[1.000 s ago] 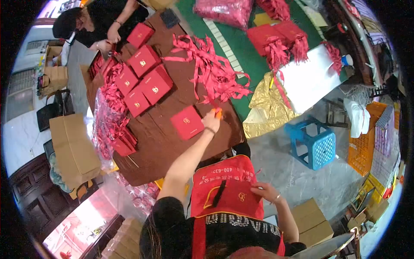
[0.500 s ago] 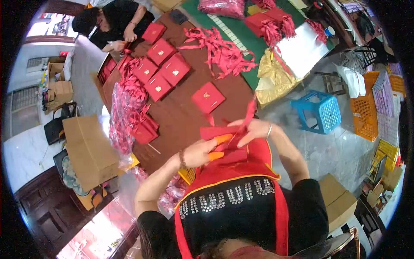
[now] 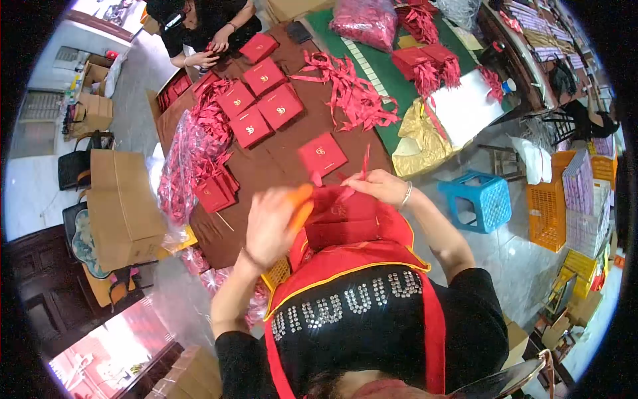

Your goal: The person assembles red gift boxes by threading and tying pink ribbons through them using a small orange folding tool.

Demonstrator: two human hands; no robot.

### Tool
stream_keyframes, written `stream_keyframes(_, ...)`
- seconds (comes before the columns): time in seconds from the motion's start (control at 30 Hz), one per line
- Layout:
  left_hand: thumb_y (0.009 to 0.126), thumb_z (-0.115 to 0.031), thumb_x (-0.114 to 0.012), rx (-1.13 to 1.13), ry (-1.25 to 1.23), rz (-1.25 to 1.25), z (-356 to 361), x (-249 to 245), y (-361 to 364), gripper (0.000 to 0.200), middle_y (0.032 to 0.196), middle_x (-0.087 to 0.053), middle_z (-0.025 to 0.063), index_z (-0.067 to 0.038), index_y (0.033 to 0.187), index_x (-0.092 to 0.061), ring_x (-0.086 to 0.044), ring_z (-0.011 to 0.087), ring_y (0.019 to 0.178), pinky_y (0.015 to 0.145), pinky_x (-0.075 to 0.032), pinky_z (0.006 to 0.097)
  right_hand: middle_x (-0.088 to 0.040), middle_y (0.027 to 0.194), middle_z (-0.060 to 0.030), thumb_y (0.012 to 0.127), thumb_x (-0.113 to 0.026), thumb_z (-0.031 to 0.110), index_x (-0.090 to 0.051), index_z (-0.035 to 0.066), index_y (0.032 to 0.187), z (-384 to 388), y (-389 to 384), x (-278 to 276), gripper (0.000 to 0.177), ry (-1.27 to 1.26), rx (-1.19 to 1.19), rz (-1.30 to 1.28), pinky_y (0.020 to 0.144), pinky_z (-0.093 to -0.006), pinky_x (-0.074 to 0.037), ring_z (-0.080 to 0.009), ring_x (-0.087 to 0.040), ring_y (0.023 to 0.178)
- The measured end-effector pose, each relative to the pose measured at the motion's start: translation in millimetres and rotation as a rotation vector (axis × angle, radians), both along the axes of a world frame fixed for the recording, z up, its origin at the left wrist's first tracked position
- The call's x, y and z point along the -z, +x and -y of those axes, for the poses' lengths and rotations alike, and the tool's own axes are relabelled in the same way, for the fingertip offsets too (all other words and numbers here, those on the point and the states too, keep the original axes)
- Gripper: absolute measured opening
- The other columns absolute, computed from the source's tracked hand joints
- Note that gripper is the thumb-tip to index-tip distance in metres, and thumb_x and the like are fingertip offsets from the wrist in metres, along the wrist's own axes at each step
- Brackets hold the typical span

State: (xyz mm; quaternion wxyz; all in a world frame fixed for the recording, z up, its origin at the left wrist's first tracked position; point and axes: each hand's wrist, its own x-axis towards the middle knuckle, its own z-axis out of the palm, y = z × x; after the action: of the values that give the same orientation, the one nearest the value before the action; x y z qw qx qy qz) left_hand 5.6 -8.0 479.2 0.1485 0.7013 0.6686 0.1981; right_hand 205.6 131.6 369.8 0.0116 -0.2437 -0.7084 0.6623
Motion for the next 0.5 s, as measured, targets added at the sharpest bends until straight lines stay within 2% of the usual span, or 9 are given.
stream_keyframes(0.03, 0.077, -0.016, -0.061, -0.016, 0.117, -0.015, -16, 2, 7, 0.024, 0.09, -0.061, 0.0106, -0.008, 0.099, -0.059, -0.057, 0.028, 0.082, 0.073, -0.042, 0.0386, -0.062, 0.085, -0.0182, 0.088, -0.046, 0.039, -0.06, 0.001, 0.1, 0, -2, 3, 0.043, -0.047, -0.014, -0.017, 0.077, -0.0299, -0.043, -0.0181, -0.058, 0.084)
stream_keyframes(0.07, 0.078, -0.026, -0.059, -0.051, 0.119, 0.005, -31, 19, 15, 0.026, 0.087, -0.06, 0.0063, -0.009, 0.097, -0.059, -0.054, 0.0238, 0.086, 0.073, -0.037, 0.0372, -0.062, 0.085, -0.0182, 0.088, -0.046, 0.039, -0.06, 0.001, 0.1, -2, -3, 0, 0.043, -0.04, -0.02, -0.016, 0.077, -0.0299, -0.043, -0.0181, -0.058, 0.084)
stream_keyframes(0.1, 0.078, -0.028, -0.058, -0.07, 0.006, 0.124, -50, 28, 26, 0.026, 0.082, -0.061, 0.0069, -0.009, 0.096, -0.06, -0.056, 0.0239, 0.081, 0.07, -0.037, 0.0361, -0.061, 0.082, -0.0188, 0.087, -0.046, 0.039, -0.06, 0.0, 0.096, -3, -4, -5, 0.042, 0.001, -0.05, 0.123, 0.073, -0.0314, -0.044, -0.0206, -0.059, 0.079)
stream_keyframes(0.13, 0.078, -0.03, -0.057, -0.126, 0.173, 0.109, -61, 51, 39, 0.027, 0.077, -0.062, 0.0086, -0.008, 0.092, -0.061, -0.057, 0.0254, 0.074, 0.066, -0.04, 0.0373, -0.06, 0.079, -0.0193, 0.087, -0.047, 0.039, -0.06, 0.0, 0.093, -4, -3, -8, 0.042, 0.041, -0.078, 0.263, 0.07, -0.0329, -0.044, -0.023, -0.059, 0.074)
stream_keyframes(0.17, 0.079, -0.027, -0.058, -0.151, 0.127, 0.198, -71, 59, 49, 0.025, 0.076, -0.062, 0.0098, -0.006, 0.092, -0.062, -0.059, 0.0252, 0.072, 0.065, -0.042, 0.0364, -0.059, 0.074, -0.0191, 0.087, -0.047, 0.037, -0.058, -0.001, 0.09, 2, 0, 1, 0.04, 0.133, 0.017, -0.02, 0.065, -0.0349, -0.045, -0.0251, -0.058, 0.067)
stream_keyframes(0.23, 0.079, -0.024, -0.058, -0.168, 0.079, 0.287, -78, 70, 62, 0.023, 0.076, -0.062, 0.0111, -0.005, 0.091, -0.062, -0.06, 0.025, 0.071, 0.065, -0.044, 0.0354, -0.059, 0.074, -0.0193, 0.087, -0.047, 0.036, -0.057, -0.001, 0.091, -3, 1, -14, 0.038, 0.146, -0.04, 0.067, 0.066, -0.0359, -0.045, -0.0257, -0.058, 0.068)
stream_keyframes(0.3, 0.082, -0.008, -0.053, -0.232, -0.044, 0.806, -79, 80, 72, 0.013, 0.079, -0.062, 0.0076, -0.001, 0.091, -0.06, -0.058, 0.0147, 0.07, 0.065, -0.045, 0.0271, -0.059, 0.08, -0.02, 0.087, -0.046, 0.032, -0.056, 0.002, 0.097, -4, 0, -15, 0.033, 0.176, -0.091, 0.138, 0.07, -0.0381, -0.044, -0.0283, -0.059, 0.076)
stream_keyframes(0.43, 0.082, -0.004, -0.055, -0.156, -0.213, 1.11, -73, 80, 68, 0.015, 0.089, -0.06, 0.0032, 0.0, 0.096, -0.057, -0.055, 0.0096, 0.08, 0.071, -0.044, 0.0225, -0.059, 0.088, -0.0202, 0.086, -0.046, 0.029, -0.056, 0.003, 0.099, -2, 6, -18, 0.031, 0.165, -0.079, 0.137, 0.074, -0.0385, -0.044, -0.03, -0.058, 0.085)
stream_keyframes(0.5, 0.081, -0.004, -0.056, -0.167, -0.196, 1.12, -70, 76, 77, 0.014, 0.088, -0.06, 0.0035, 0.001, 0.095, -0.057, -0.055, 0.0095, 0.08, 0.071, -0.044, 0.0221, -0.059, 0.094, -0.0196, 0.085, -0.047, 0.026, -0.055, 0.003, 0.102, 4, 8, 8, 0.03, 0.28, 0.044, -0.022, 0.077, -0.038, -0.044, -0.0305, -0.057, 0.09)
